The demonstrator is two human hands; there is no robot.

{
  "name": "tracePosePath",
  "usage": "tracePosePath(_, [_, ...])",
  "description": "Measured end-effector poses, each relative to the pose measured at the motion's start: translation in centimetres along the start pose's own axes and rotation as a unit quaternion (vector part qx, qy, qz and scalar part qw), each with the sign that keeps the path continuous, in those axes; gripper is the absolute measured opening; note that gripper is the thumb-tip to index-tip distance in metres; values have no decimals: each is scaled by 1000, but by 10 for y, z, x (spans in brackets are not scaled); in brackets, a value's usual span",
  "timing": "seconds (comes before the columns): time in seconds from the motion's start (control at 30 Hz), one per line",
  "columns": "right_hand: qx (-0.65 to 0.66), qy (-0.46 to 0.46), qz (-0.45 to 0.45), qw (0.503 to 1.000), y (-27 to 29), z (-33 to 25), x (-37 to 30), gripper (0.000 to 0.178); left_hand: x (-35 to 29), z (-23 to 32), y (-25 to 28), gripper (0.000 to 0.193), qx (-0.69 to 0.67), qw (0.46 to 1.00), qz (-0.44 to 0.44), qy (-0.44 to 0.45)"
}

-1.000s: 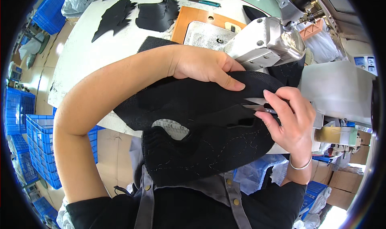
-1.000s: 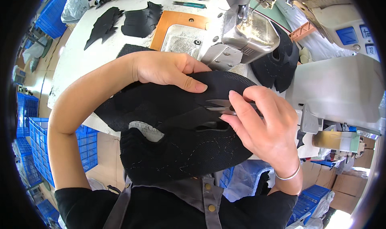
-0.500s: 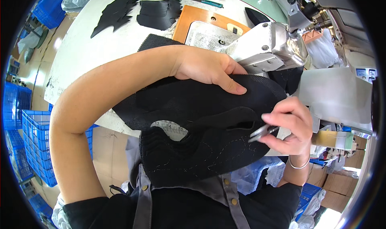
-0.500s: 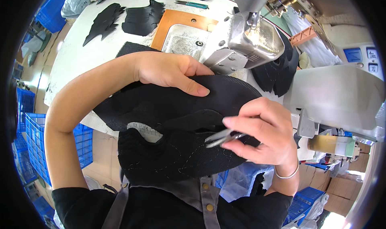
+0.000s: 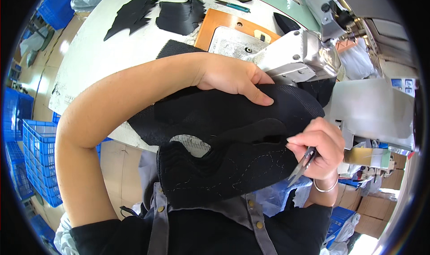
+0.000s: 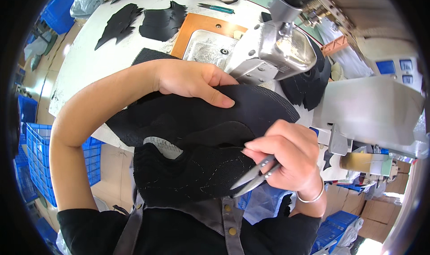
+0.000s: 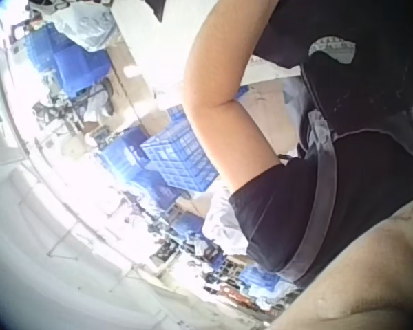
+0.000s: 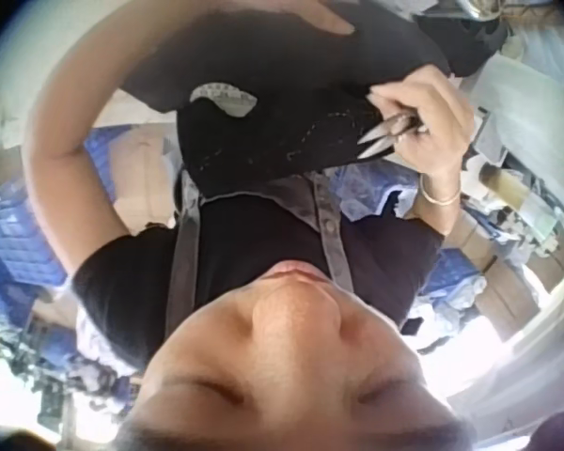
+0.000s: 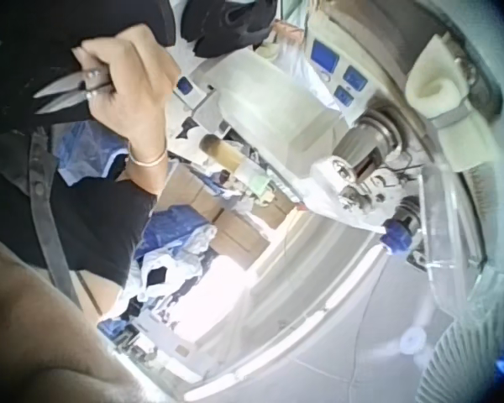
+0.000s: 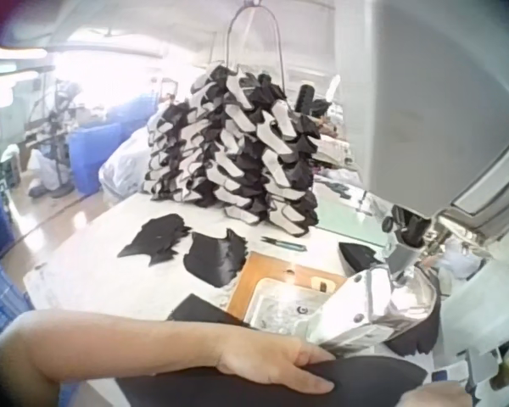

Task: The person stitches shoe upper pieces using a sewing machine, installs a bobbin into the machine, trims thread from the fabric with thread snips, and sews additional pieces onto the shoe upper.

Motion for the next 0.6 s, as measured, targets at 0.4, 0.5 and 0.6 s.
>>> tracePosePath(0.4, [-136, 27, -15, 990, -29, 9, 2, 27, -1, 3, 2, 42, -10, 999, -39, -10])
tracePosePath(0.5, [-147, 54, 1, 988, -32, 14, -1, 24, -1, 5, 0, 42, -12, 999, -45, -12])
tracePosePath(0.6, [-131, 69, 16, 989, -29, 11, -4, 25, -2, 2, 0, 42, -14, 999, -37, -18])
Point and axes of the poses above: each hand's wrist, its own x-axis towards the middle knuckle, its own y-axis out of the back of the hand, z = x × y, the point moved 1 cm from there along x, towards the middle knuckle, and after that the axes turned 15 degrees about -z, right-handed, at the moved point
